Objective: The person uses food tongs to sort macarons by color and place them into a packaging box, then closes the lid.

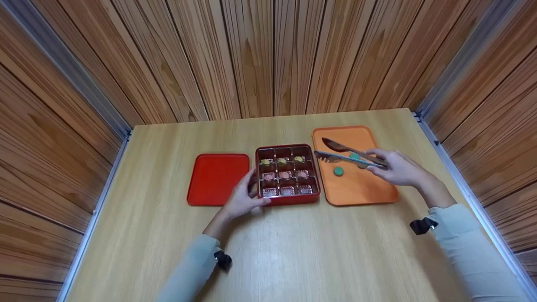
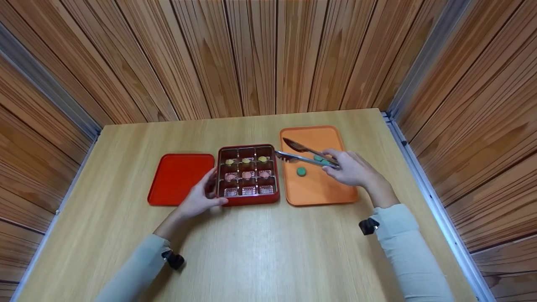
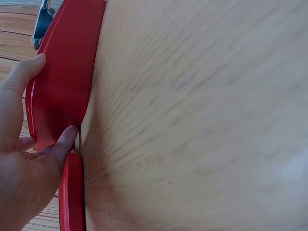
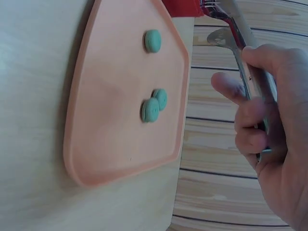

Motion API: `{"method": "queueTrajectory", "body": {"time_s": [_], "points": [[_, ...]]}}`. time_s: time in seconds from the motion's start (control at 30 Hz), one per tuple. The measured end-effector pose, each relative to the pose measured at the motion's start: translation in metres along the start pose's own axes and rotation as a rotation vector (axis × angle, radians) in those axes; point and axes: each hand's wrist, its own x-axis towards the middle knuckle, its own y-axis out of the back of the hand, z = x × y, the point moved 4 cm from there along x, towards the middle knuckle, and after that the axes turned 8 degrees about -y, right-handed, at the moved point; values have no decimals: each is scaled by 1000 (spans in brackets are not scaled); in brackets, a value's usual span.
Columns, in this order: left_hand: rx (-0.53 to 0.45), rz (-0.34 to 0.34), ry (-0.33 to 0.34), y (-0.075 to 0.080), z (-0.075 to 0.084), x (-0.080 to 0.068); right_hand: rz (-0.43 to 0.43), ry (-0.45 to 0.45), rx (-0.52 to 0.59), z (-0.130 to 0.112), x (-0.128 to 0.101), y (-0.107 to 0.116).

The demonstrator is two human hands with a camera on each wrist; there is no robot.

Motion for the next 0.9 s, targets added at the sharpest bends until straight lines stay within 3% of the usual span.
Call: {"method": "queueTrajectory", "body": {"time_s": [0.3,0.43,0.77,0.9], "points": [[3,9,-6,0,0,-1,78,76,26,19,-10,6],[6,7,-3,1,0,-1,87,68,0,27,-14,8],[15,17,-11,0,1,-1,-40,-60,12,37,-14,3],[12,20,-6,0,1,0,-80,-71,8,39,-12,-1]]}}
